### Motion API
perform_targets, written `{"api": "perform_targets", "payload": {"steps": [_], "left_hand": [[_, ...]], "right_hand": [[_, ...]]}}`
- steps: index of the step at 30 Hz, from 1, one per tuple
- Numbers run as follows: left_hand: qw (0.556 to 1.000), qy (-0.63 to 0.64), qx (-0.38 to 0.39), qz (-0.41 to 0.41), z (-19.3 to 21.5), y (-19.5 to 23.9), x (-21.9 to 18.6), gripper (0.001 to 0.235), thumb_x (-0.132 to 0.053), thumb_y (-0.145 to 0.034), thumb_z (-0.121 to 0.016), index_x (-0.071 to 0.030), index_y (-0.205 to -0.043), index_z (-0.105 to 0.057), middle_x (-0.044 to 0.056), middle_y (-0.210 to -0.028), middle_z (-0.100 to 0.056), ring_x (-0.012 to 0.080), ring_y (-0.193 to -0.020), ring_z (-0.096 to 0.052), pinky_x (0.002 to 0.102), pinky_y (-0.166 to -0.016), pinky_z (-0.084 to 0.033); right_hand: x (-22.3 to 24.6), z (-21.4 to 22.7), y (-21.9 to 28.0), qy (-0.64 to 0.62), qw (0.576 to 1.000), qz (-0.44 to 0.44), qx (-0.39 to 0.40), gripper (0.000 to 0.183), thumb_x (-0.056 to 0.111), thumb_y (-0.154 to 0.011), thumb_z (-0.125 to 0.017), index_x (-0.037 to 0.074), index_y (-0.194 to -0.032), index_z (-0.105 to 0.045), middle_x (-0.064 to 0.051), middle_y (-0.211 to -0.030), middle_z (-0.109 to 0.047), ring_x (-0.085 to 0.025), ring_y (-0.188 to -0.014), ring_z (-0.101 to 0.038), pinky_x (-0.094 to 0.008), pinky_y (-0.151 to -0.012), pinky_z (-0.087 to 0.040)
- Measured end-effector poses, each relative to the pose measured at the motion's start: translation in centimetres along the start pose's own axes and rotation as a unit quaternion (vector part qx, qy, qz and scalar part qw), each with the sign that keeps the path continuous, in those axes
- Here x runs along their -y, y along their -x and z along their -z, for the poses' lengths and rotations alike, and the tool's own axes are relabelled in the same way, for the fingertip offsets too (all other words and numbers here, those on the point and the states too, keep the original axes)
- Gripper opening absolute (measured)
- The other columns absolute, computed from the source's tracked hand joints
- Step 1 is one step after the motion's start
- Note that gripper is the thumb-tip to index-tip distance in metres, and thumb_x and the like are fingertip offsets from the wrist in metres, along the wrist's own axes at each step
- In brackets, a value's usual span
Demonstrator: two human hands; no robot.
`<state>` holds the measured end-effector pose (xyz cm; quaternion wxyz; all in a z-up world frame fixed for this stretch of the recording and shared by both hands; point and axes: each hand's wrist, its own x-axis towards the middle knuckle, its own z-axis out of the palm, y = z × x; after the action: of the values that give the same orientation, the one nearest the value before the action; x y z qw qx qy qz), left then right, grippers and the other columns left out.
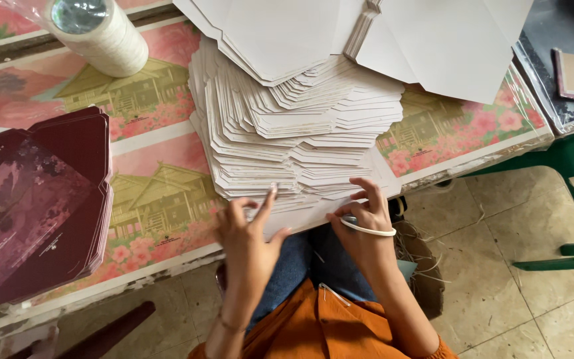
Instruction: The person applies glue to the edge of a white paper sheet using a white glue stick. They then place the glued sheet onto a stack of similar sheets on the table. This process is repeated for multiple sheets.
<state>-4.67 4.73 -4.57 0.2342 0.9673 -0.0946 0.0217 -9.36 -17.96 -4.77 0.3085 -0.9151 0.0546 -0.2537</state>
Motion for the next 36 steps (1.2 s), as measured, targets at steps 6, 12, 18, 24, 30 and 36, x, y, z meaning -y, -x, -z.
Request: {"api": "perform_targets", "payload": {"steps": [6, 12, 18, 24, 30, 36], "left_hand": [[0.983, 0.051, 0.024, -0.174, -1.6, -0.9, -5.7, 0.069, -0.040, -0.077, -0.095, -0.020, -0.140, -0.075, 0.002, -0.115, -0.053, 0.0292, -0.100, -0.059, 0.047, -0.073, -0.055], [0.940, -0.078, -0.195, -0.270, 2.0, -6.2, -7.5, 0.035, -0.018, -0.091, -0.081, -0.027, -0.125, -0.083, -0.001, -0.086, -0.054, 0.0220, -0.077, -0.057, 0.040, -0.066, -0.046], [0.914, -0.124, -0.289, -0.258, 1.8, -5.5, -6.7, 0.053, 0.003, -0.108, -0.058, -0.027, -0.150, -0.070, -0.004, -0.089, -0.044, 0.0171, -0.078, -0.045, 0.035, -0.072, -0.033], [0.947, -0.061, -0.162, -0.272, -2.9, 0.5, -2.8, 0.030, -0.013, -0.099, -0.066, -0.022, -0.124, -0.079, 0.002, -0.105, -0.058, 0.0266, -0.098, -0.059, 0.042, -0.078, -0.042], [0.941, -0.042, -0.158, -0.296, -3.2, 0.3, -4.8, 0.027, -0.013, -0.107, -0.061, -0.016, -0.128, -0.077, 0.002, -0.113, -0.064, 0.0251, -0.113, -0.060, 0.039, -0.083, -0.044], [0.957, -0.036, -0.096, -0.272, -4.8, -0.3, -2.6, 0.037, -0.015, -0.096, -0.066, -0.023, -0.129, -0.078, 0.003, -0.110, -0.061, 0.0315, -0.113, -0.059, 0.046, -0.081, -0.045]], "right_hand": [[-0.8, 1.1, -0.7, -0.022, 1.000, 0.006, 0.004, 0.024, 0.022, -0.080, -0.097, 0.009, -0.080, -0.076, -0.008, -0.133, -0.067, -0.027, -0.100, -0.074, -0.038, -0.086, -0.064], [2.8, 4.2, -5.3, -0.069, 0.996, 0.052, -0.037, 0.015, 0.012, -0.089, -0.093, 0.008, -0.090, -0.078, -0.011, -0.125, -0.071, -0.031, -0.096, -0.079, -0.042, -0.087, -0.065], [1.1, 2.7, -4.7, -0.043, 0.997, 0.062, -0.004, 0.008, 0.008, -0.092, -0.084, 0.011, -0.098, -0.080, -0.010, -0.129, -0.071, -0.037, -0.104, -0.080, -0.048, -0.086, -0.065], [-1.0, 1.0, -2.1, -0.072, 0.997, 0.031, 0.022, 0.005, 0.012, -0.093, -0.084, 0.009, -0.094, -0.080, -0.010, -0.130, -0.072, -0.035, -0.099, -0.080, -0.047, -0.088, -0.065], [-0.8, 1.1, -1.0, -0.093, 0.994, 0.051, 0.027, 0.004, 0.009, -0.092, -0.084, 0.009, -0.091, -0.080, -0.010, -0.131, -0.071, -0.031, -0.099, -0.080, -0.045, -0.089, -0.065], [2.8, 1.5, -0.1, -0.037, 0.995, 0.084, -0.029, 0.004, 0.008, -0.088, -0.085, 0.010, -0.089, -0.082, -0.010, -0.134, -0.070, -0.030, -0.111, -0.075, -0.036, -0.092, -0.061]]}}
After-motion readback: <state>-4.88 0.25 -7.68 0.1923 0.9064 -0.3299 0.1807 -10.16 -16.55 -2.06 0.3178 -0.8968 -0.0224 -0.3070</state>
